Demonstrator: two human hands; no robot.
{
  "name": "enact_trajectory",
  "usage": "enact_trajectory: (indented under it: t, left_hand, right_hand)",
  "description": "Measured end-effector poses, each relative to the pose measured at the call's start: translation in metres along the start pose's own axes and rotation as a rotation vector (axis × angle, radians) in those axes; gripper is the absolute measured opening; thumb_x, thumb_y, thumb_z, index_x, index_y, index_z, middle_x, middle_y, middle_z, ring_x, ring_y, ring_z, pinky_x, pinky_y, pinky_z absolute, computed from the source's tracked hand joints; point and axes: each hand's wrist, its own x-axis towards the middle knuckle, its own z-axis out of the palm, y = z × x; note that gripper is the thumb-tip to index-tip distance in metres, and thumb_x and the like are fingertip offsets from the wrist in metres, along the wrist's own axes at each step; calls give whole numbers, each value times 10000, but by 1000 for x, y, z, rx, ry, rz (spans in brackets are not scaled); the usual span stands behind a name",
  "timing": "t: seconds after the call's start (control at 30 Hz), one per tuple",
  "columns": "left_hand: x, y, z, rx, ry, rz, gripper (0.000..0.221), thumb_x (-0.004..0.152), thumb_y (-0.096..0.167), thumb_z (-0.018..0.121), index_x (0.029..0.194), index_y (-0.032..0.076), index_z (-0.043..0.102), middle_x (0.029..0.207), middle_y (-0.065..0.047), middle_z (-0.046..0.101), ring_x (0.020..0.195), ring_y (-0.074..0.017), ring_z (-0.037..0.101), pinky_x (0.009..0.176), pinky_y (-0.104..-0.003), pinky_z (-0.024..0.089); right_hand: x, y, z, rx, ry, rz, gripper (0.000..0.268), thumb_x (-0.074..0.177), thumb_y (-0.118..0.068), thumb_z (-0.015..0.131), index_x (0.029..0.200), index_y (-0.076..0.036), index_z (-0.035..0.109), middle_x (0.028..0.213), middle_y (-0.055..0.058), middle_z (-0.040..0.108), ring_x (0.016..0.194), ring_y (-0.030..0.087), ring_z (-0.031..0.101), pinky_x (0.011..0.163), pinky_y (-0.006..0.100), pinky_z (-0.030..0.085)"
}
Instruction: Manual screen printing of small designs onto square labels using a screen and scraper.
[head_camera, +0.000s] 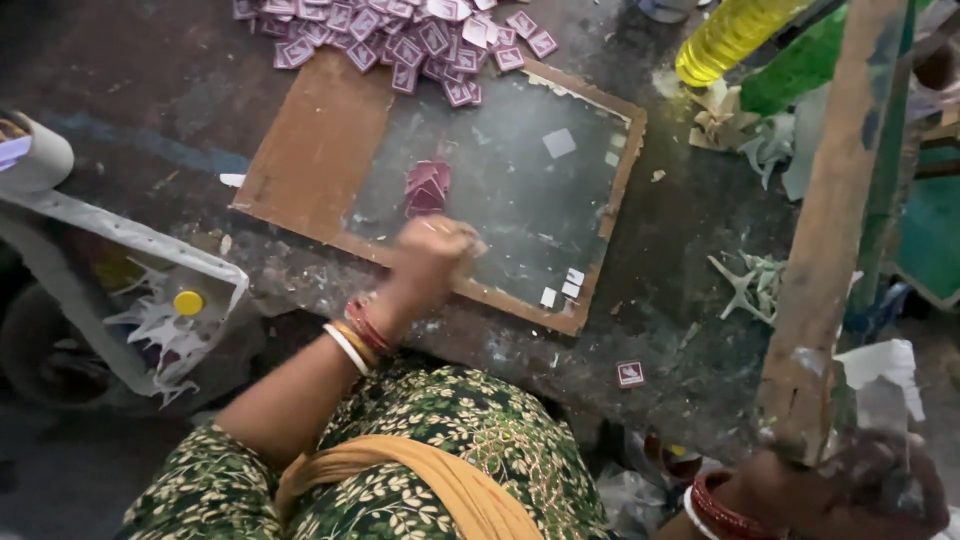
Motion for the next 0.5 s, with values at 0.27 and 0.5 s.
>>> enact_trajectory:
  t: [0.27, 0.5]
  left_hand:
    - [11, 50, 89, -120, -69, 222, 203, 824, 106, 678, 1001, 48, 756, 1107, -88, 719, 1093, -254, 669, 927, -364, 547]
    - [15, 57, 96, -183, -191, 262, 191, 806, 61, 658, 971, 51, 753, 1139, -81, 713, 1129, -270, 659, 963, -374, 540]
  right_hand:
    - [3, 6, -3, 80, 36, -56, 364, 1185, -278, 569, 1232, 82, 596, 1006, 179, 657, 839, 257, 631, 715, 343, 498]
    - [-3, 20, -2, 116, 81, -33, 367, 1152, -271, 662, 1173, 95, 641, 935, 183, 645, 756, 236, 579, 625, 319, 436]
